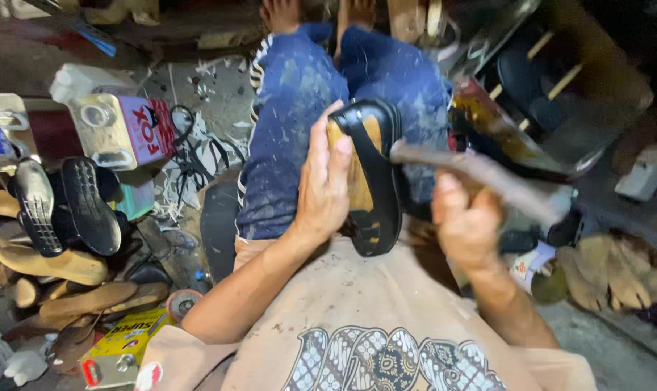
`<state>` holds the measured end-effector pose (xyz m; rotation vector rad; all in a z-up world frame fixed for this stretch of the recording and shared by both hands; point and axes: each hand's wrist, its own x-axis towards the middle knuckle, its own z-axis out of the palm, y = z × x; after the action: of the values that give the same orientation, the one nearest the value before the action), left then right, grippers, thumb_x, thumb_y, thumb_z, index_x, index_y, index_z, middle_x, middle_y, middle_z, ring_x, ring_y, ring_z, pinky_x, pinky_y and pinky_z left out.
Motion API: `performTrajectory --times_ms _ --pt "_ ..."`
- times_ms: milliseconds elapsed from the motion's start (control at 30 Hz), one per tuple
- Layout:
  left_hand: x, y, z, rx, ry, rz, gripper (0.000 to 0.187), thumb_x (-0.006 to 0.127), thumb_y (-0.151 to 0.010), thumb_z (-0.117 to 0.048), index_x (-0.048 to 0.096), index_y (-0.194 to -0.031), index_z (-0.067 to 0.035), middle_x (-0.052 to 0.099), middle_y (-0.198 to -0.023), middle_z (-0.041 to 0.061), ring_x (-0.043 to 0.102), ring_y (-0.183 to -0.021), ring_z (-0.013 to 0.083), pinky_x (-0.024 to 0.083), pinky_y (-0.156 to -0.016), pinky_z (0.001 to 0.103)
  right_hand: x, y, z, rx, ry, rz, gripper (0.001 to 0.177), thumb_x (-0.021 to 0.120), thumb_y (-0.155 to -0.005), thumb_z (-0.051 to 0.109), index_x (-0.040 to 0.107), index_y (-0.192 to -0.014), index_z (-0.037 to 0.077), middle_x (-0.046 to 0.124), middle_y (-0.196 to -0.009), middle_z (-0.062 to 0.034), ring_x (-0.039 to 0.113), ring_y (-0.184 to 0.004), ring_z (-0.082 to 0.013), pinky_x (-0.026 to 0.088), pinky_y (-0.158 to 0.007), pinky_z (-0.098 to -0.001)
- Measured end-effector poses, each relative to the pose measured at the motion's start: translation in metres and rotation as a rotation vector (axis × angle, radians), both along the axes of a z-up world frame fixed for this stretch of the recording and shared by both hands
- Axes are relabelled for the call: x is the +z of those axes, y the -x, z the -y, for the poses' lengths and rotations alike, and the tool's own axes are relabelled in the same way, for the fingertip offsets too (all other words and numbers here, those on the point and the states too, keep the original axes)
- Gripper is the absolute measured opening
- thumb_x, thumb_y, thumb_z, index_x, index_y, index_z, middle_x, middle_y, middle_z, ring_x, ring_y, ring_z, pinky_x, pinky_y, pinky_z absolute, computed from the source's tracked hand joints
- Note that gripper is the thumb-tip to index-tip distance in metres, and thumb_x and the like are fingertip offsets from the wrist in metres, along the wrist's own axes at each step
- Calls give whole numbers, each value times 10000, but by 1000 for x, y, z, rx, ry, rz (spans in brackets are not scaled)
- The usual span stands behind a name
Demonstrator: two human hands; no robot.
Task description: The person assembles leather shoes by using a hammer to secure parts, placing the upper onto a last, and attaching the sole by hand.
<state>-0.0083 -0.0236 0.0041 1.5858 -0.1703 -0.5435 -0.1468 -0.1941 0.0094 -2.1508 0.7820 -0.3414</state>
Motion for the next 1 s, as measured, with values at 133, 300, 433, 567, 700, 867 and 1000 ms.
performTrajectory --times_ms 133,300,433,567,700,867,1000 --pt "-5 10 -1 40 55 13 536 394 -1107 -382 366 -1551 -84 541 -1458 265 520 -1386 439 383 -1189 550 -7 27 -1 -110 -146 157 332 562 -1081 351 598 -918 64 610 -661 -111 587 -542 -231 520 -686 -354" --pt "-21 32 1 79 130 -14 711 555 -1029 -410 315 -1579 -29 474 -1519 284 467 -1424 425 334 -1213 557 -18 29 -12 -141 -101 -179 476 672 -1030 350 637 -692 18 577 -538 -101 614 -616 -313 514 -769 -473" --pt "-36 58 6 190 70 -96 889 831 -825 -294 390 -1542 -10 560 -1408 277 542 -1322 351 404 -1153 508 -12 20 15 -179 -184 160 358 558 -1098 222 592 -804 21 477 -505 -48 503 -441 -170 496 -578 -295" --pt "-39 31 31 438 213 -123 844 869 -806 -305 459 -1491 -33 624 -1305 173 606 -1200 209 468 -1111 433 0 3 38 -54 -268 304 241 525 -1099 83 596 -1082 -146 484 -586 -140 480 -392 -182 442 -395 -289" --pt "-41 31 38 359 93 -87 781 743 -825 -446 469 -1431 -37 641 -1348 146 609 -1262 219 429 -1145 321 28 -36 41 -116 -346 201 251 543 -1053 276 537 -1077 26 437 -645 -73 405 -454 -146 380 -391 -267" --pt "-48 38 43 369 279 -127 718 727 -879 -336 445 -1464 -31 579 -1411 138 548 -1326 234 399 -1198 361 -36 -62 97 -55 -2192 436 340 708 -956 387 458 -865 176 328 -744 84 321 -578 -51 328 -478 -240" --pt "-40 29 41 366 178 -113 709 711 -875 -355 457 -1441 -10 598 -1388 162 571 -1307 257 405 -1179 362 26 -94 34 69 -473 -151 128 520 -1080 259 449 -1092 153 427 -714 47 387 -501 -54 338 -389 -214"
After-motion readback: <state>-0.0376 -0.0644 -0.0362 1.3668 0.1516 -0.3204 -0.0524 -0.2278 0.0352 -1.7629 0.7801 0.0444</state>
